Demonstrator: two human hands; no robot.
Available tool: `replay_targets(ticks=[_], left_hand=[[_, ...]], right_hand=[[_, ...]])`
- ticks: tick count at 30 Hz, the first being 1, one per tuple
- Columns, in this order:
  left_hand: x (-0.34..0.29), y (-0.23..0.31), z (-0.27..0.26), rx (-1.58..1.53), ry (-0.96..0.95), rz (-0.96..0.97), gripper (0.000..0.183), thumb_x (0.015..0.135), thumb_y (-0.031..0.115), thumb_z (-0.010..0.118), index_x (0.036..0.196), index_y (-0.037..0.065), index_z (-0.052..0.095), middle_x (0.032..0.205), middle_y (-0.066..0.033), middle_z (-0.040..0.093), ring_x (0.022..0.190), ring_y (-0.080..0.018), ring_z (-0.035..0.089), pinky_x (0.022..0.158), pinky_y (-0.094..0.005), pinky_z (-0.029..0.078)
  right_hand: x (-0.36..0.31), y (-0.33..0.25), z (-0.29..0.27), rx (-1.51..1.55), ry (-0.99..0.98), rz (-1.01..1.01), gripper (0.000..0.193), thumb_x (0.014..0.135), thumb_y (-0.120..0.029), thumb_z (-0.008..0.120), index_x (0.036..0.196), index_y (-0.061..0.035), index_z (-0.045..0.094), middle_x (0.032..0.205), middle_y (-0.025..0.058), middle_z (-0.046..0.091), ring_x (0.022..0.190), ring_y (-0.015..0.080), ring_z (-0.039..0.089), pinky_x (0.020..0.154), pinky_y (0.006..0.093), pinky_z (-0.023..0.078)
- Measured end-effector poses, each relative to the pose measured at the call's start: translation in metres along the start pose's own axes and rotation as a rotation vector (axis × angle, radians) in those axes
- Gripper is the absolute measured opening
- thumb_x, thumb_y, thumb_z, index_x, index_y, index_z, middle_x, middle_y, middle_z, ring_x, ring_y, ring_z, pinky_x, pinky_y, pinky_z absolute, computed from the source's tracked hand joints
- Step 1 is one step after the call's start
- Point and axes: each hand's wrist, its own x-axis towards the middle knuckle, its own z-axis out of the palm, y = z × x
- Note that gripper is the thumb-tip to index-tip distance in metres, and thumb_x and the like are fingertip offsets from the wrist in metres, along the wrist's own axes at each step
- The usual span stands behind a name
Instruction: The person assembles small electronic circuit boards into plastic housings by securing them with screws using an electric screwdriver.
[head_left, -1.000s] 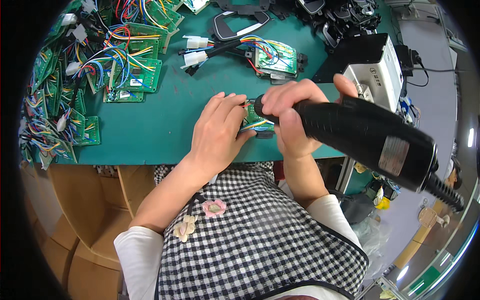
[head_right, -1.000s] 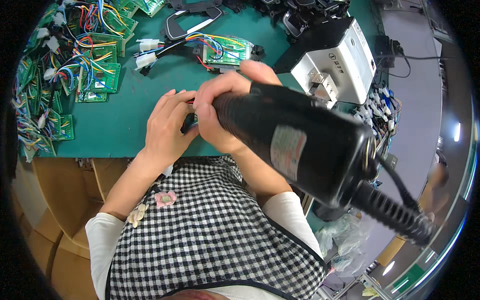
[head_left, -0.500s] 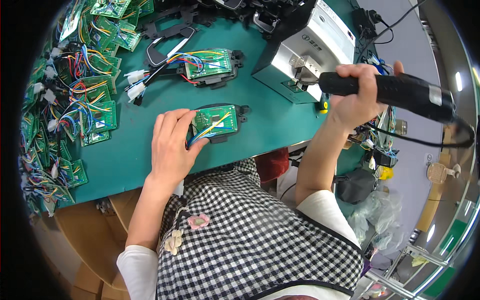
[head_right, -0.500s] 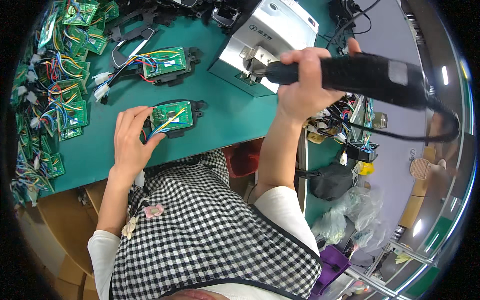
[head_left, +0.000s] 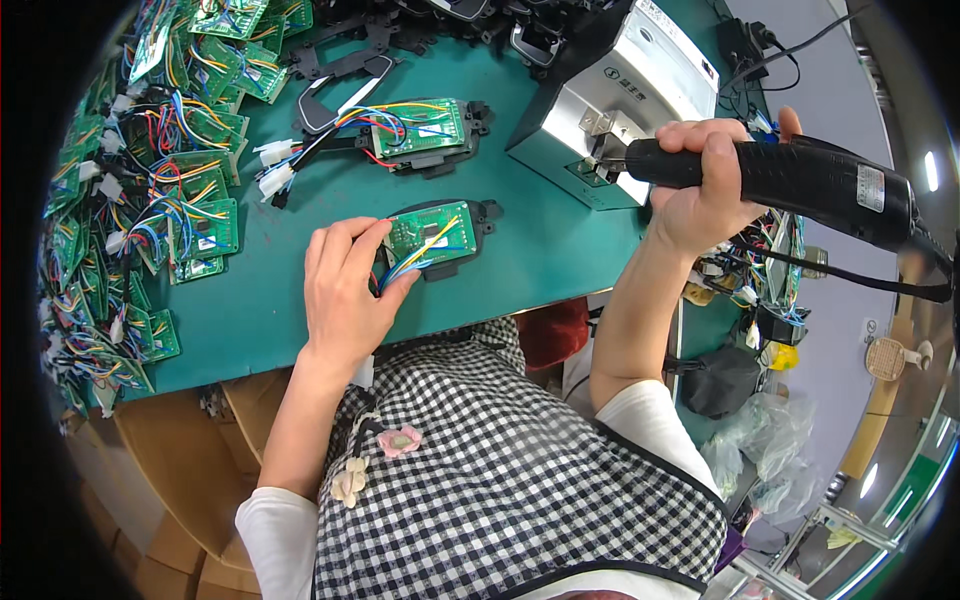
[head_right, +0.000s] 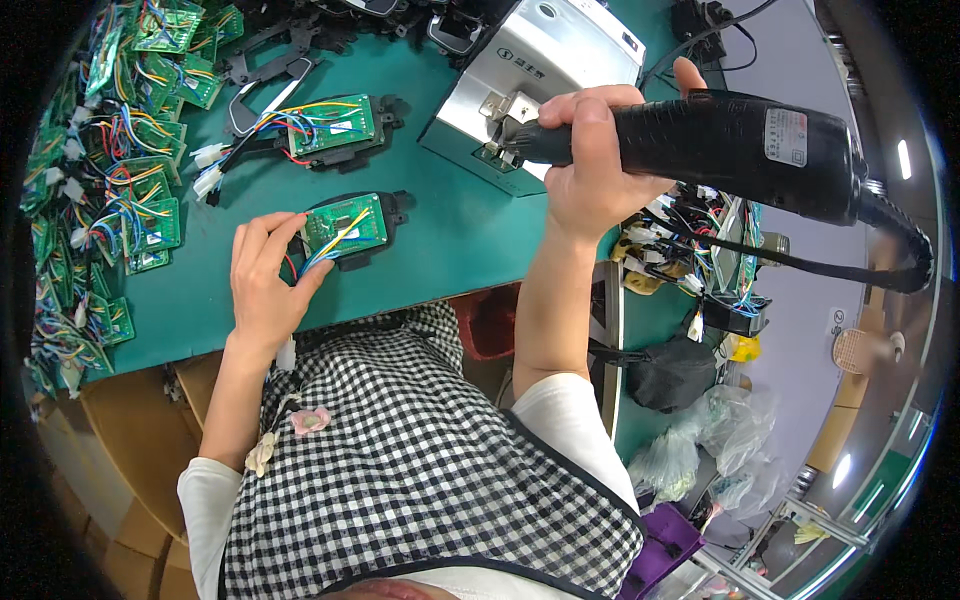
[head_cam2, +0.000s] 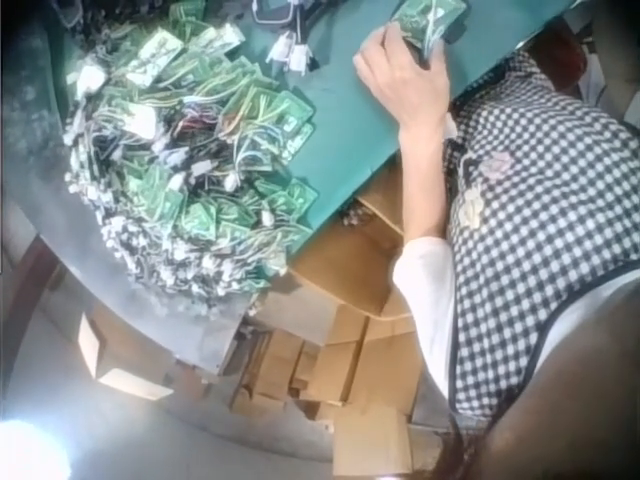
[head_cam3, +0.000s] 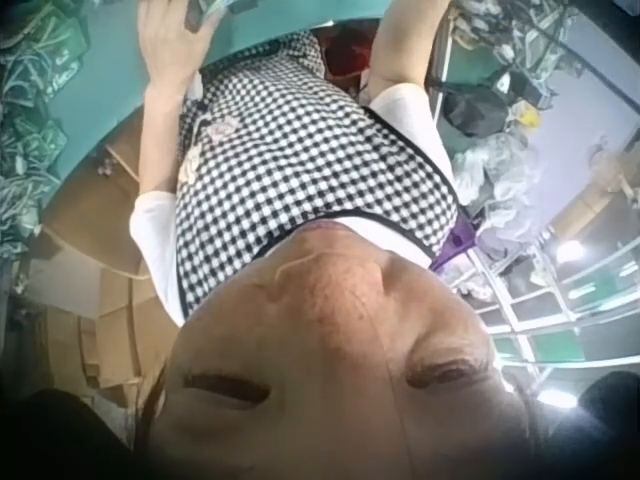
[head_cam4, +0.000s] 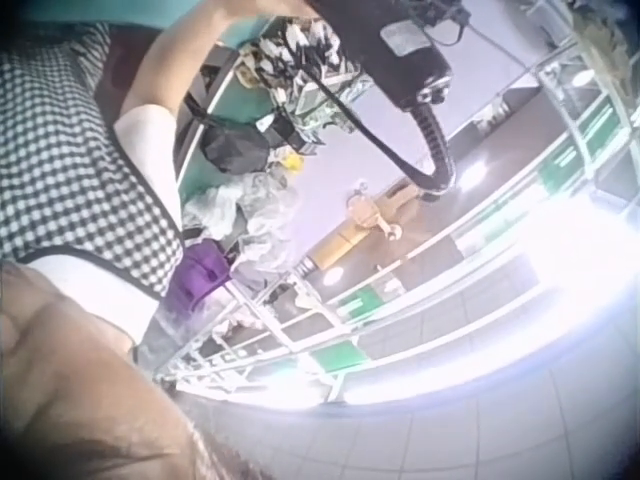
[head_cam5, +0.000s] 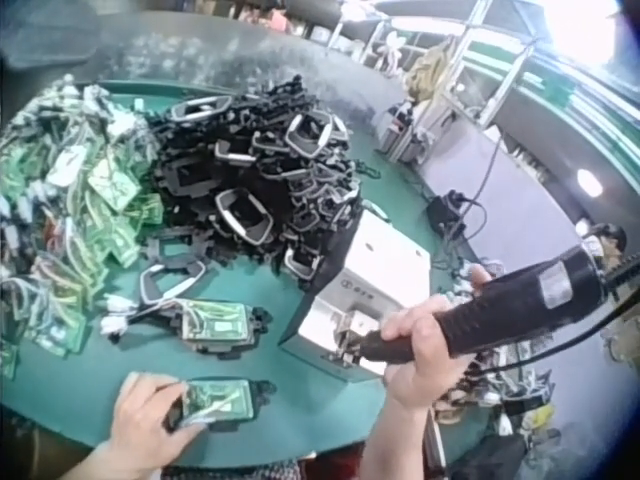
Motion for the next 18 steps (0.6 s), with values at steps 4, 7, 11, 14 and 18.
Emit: replay_targets(ticks=[4, 7, 11, 14, 18], left_hand=[[0.000, 0.000, -0.004, 0.026, 0.016, 0.013, 0.050, 0.057, 0.006, 0.076, 0.103, 0.003, 0.058, 0.100, -0.0095, 0.055, 0.091, -0.0277, 0.051, 0.078, -0.0352, 0.042], [-0.001, -0.003, -0.005, 0.101, 0.056, 0.069, 0.051, 0.056, 0.006, 0.076, 0.103, 0.003, 0.058, 0.101, -0.0090, 0.055, 0.091, -0.0279, 0.051, 0.079, -0.0353, 0.042], [-0.001, -0.008, -0.003, 0.012, 0.065, 0.009, 0.050, 0.056, 0.007, 0.077, 0.101, 0.003, 0.059, 0.099, -0.0086, 0.056, 0.090, -0.0273, 0.051, 0.078, -0.0355, 0.042], [0.003, -0.010, 0.000, -0.029, 0.076, 0.024, 0.049, 0.054, 0.007, 0.077, 0.099, 0.002, 0.060, 0.096, -0.0087, 0.057, 0.087, -0.0267, 0.052, 0.077, -0.0358, 0.043], [0.001, -0.011, 0.004, -0.045, 0.082, 0.046, 0.055, 0.053, 0.009, 0.079, 0.103, 0.003, 0.058, 0.095, -0.0087, 0.056, 0.088, -0.0271, 0.052, 0.076, -0.0363, 0.042]], right_hand=[[0.005, 0.006, -0.006, 0.136, -0.212, 0.095, 0.065, 0.073, 0.002, 0.055, 0.126, 0.0080, 0.018, 0.060, 0.0097, 0.055, 0.052, 0.0168, 0.056, 0.061, 0.0288, 0.049], [0.005, 0.006, -0.005, 0.187, -0.333, 0.110, 0.065, 0.074, 0.000, 0.055, 0.126, 0.0085, 0.017, 0.061, 0.0104, 0.055, 0.054, 0.0181, 0.055, 0.061, 0.0309, 0.048], [-0.013, -0.002, -0.003, 0.214, -0.261, 0.203, 0.071, 0.077, -0.005, 0.053, 0.133, 0.0021, 0.009, 0.063, 0.0119, 0.053, 0.052, 0.0196, 0.053, 0.055, 0.0355, 0.047], [-0.048, -0.014, 0.029, 0.373, -0.183, 0.188, 0.074, 0.080, -0.008, 0.052, 0.138, -0.0079, 0.005, 0.065, 0.0107, 0.050, 0.051, 0.0199, 0.051, 0.053, 0.0374, 0.047], [-0.084, -0.017, 0.082, 0.295, -0.244, 0.194, 0.072, 0.082, -0.015, 0.051, 0.139, -0.0150, 0.007, 0.068, 0.0084, 0.048, 0.054, 0.0188, 0.050, 0.053, 0.0377, 0.045]])
